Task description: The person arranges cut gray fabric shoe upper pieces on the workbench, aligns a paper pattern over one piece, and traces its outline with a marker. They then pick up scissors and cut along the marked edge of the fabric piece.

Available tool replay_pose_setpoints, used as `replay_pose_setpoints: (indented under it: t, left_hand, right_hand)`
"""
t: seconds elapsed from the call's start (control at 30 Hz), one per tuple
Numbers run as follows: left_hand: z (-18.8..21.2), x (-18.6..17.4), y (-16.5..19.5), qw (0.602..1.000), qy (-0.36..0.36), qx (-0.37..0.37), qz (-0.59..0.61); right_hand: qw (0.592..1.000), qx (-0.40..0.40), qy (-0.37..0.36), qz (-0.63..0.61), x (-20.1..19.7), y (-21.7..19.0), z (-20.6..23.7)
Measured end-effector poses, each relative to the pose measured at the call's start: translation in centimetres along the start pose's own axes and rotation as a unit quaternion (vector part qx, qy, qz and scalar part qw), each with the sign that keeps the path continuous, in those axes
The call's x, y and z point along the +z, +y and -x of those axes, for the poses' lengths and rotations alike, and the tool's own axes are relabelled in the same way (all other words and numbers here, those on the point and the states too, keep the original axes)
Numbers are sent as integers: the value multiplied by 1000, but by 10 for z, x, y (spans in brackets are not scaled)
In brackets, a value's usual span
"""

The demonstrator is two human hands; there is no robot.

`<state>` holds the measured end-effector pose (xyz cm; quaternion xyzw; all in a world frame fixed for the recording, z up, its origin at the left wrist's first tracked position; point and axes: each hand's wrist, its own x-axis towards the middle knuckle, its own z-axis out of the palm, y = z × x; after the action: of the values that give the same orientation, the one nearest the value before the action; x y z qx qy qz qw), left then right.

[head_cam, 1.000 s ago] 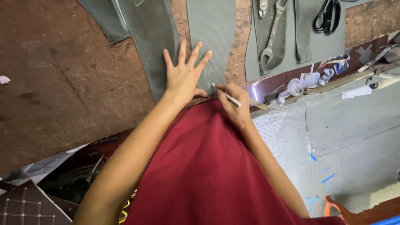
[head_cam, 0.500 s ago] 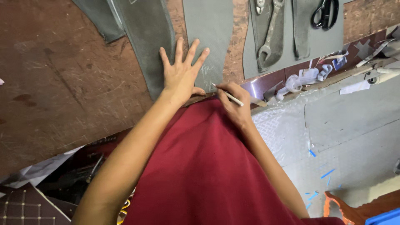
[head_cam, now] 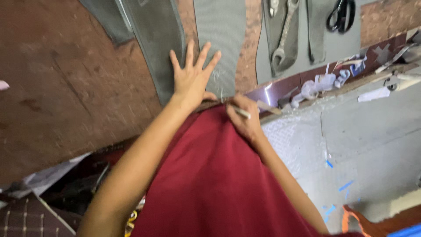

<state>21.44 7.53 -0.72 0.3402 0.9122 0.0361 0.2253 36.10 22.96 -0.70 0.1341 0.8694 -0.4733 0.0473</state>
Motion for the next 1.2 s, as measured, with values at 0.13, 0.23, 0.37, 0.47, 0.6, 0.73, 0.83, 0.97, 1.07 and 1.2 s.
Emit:
replay_pose_setpoints:
  t: [0.13, 0.23, 0.37, 0.47, 0.6, 0.73, 0.83, 0.97, 1.07, 1.2]
  left_hand:
    - [2, -2, 1, 1000, 0, 2, 4]
    - [3, 0, 0, 1000, 18, 8, 14]
    - [1, 4, 0, 999, 37, 16, 5]
    - [0, 6, 2, 1000, 14, 11, 1]
    - [0, 4, 4, 1000, 0, 7, -10]
    - [-2, 1, 4, 1000, 6, 5, -18]
    - [-3, 3, 5, 1000, -5, 11, -13]
    - [-2, 9, 5, 1000, 14, 10, -11]
    - [-2, 11, 5, 1000, 17, 16, -17]
    - [-2, 8, 6, 999, 29, 18, -9]
  right_hand:
    - [999, 28, 17, -39, -10, -4, 8]
    - [997, 20, 30, -62, -14, -5, 2]
    - [998, -51, 31, 7, -11, 1, -16]
    - [994, -109, 16, 16, -9, 7, -20]
    - [996, -77, 40, 26, -6, 7, -12]
    - [996, -85, 9, -8, -1, 1, -3]
    - [998, -22, 26, -55, -10, 4, 0]
    - [992, 63, 81, -66, -33, 16, 0]
    - [995, 44, 74, -59, -36, 19, 0]
    - [993, -14, 51, -110, -27, 12, 0]
